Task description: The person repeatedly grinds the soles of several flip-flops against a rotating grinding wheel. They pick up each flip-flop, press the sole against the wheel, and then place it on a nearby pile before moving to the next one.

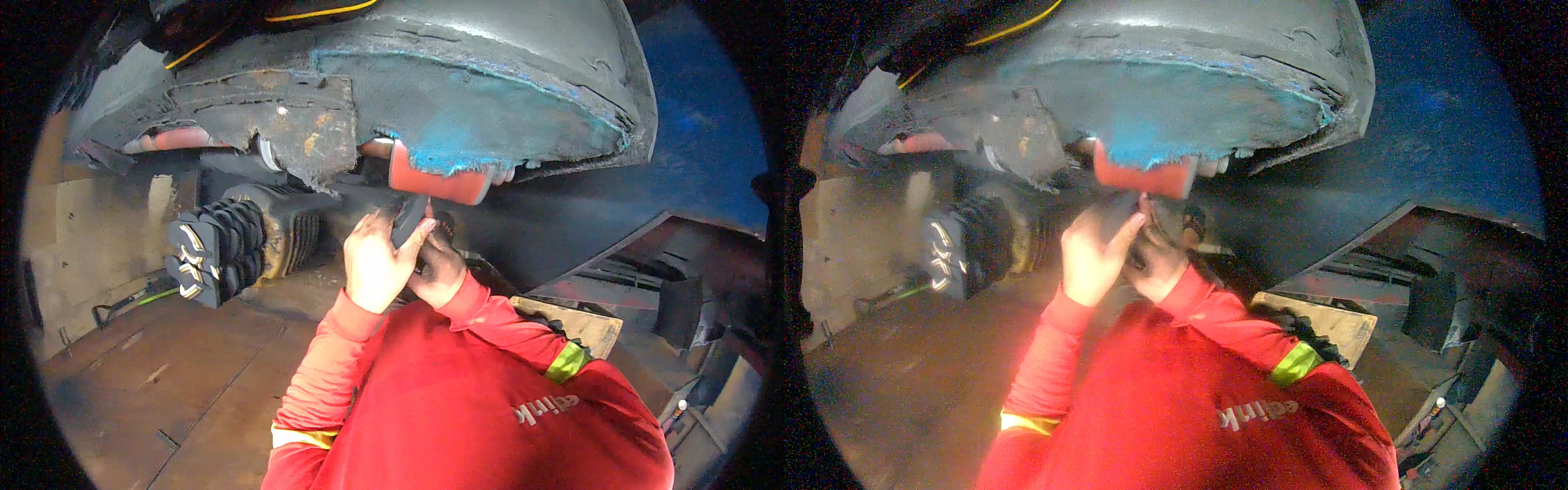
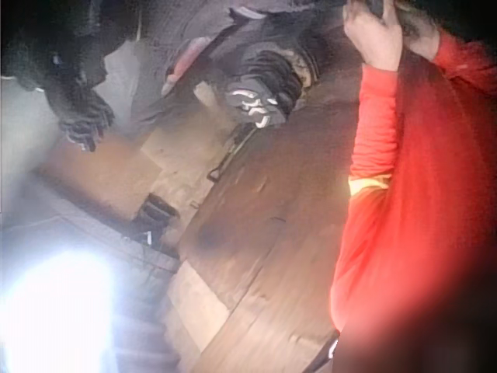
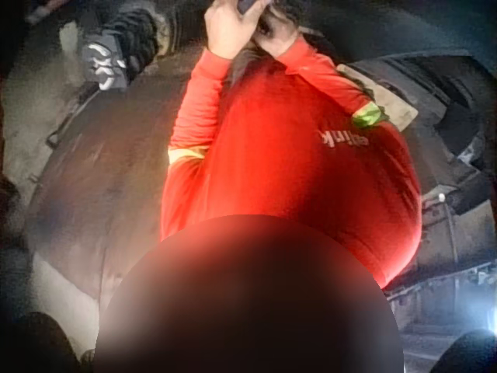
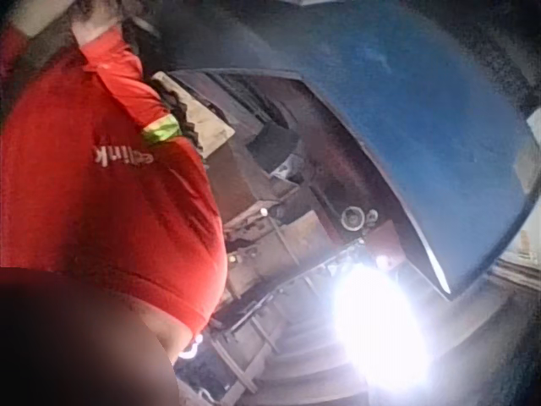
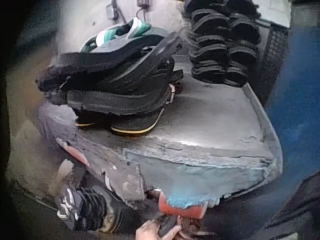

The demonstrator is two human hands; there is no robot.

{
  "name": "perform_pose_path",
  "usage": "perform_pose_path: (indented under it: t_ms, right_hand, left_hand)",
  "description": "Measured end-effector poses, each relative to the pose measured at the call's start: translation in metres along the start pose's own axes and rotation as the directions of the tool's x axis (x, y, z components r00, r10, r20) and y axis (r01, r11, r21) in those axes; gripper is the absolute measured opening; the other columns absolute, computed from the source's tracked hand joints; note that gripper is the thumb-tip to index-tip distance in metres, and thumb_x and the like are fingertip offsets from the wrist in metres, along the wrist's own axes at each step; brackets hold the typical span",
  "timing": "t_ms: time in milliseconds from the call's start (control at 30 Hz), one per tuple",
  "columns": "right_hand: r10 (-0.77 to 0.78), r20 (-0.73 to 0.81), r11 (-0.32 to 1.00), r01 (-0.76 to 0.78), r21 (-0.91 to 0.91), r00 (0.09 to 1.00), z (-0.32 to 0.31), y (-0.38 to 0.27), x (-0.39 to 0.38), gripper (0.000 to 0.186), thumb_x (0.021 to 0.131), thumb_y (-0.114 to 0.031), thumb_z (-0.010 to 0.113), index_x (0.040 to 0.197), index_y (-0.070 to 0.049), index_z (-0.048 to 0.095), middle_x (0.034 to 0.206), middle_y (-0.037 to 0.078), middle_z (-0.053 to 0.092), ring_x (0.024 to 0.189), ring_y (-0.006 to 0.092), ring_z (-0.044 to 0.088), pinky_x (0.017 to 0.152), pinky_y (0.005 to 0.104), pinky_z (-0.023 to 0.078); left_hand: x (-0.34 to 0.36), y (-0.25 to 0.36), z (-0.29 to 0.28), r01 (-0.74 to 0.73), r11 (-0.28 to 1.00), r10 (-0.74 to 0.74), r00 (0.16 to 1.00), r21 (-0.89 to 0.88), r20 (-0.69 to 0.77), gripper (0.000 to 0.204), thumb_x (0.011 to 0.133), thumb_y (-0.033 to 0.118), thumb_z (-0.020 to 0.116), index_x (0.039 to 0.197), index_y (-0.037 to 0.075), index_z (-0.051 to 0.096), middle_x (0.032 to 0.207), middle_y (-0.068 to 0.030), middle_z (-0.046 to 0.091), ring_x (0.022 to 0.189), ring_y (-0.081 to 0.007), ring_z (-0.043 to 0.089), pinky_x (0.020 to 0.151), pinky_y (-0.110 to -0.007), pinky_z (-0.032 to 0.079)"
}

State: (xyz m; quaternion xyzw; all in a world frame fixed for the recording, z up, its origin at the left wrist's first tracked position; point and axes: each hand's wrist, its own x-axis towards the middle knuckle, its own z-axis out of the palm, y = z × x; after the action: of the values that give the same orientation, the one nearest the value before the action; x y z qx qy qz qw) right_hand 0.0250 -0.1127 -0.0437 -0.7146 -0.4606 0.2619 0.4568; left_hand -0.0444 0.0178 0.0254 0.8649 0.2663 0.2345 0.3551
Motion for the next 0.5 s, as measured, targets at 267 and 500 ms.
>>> perform_pose_path:
  t_ms: [267, 500]
  right_hand:
    - [-0.007, -0.006, 1.0, 0.007, 0.017, 1.0, -0.015, -0.004, -0.001, 0.061, 0.084, -0.013, 0.072, 0.14, 0.001, 0.053, 0.148, 0.025, 0.05, 0.142, 0.0402, 0.044, 0.116, 0.0441, 0.036]
    - [-0.088, -0.011, 0.99, 0.086, -0.111, 0.996, -0.016, -0.01, -0.007, 0.065, 0.083, -0.01, 0.072, 0.143, 0.001, 0.049, 0.15, 0.027, 0.047, 0.142, 0.0408, 0.044, 0.115, 0.0429, 0.039]
  left_hand:
    - [-0.001, 0.013, 0.007, 0.144, 0.989, -0.145, 0.989, 0.022, 0.025, 0.043, 0.086, 0.038, 0.079, 0.087, -0.003, 0.068, 0.08, -0.0239, 0.068, 0.076, -0.0422, 0.067, 0.068, -0.047, 0.053]
    - [-0.011, 0.023, -0.008, -0.014, 1.0, 0.015, 0.996, 0.017, -0.093, 0.04, 0.086, 0.035, 0.079, 0.091, -0.002, 0.066, 0.082, -0.0223, 0.068, 0.077, -0.0416, 0.067, 0.07, -0.047, 0.053]
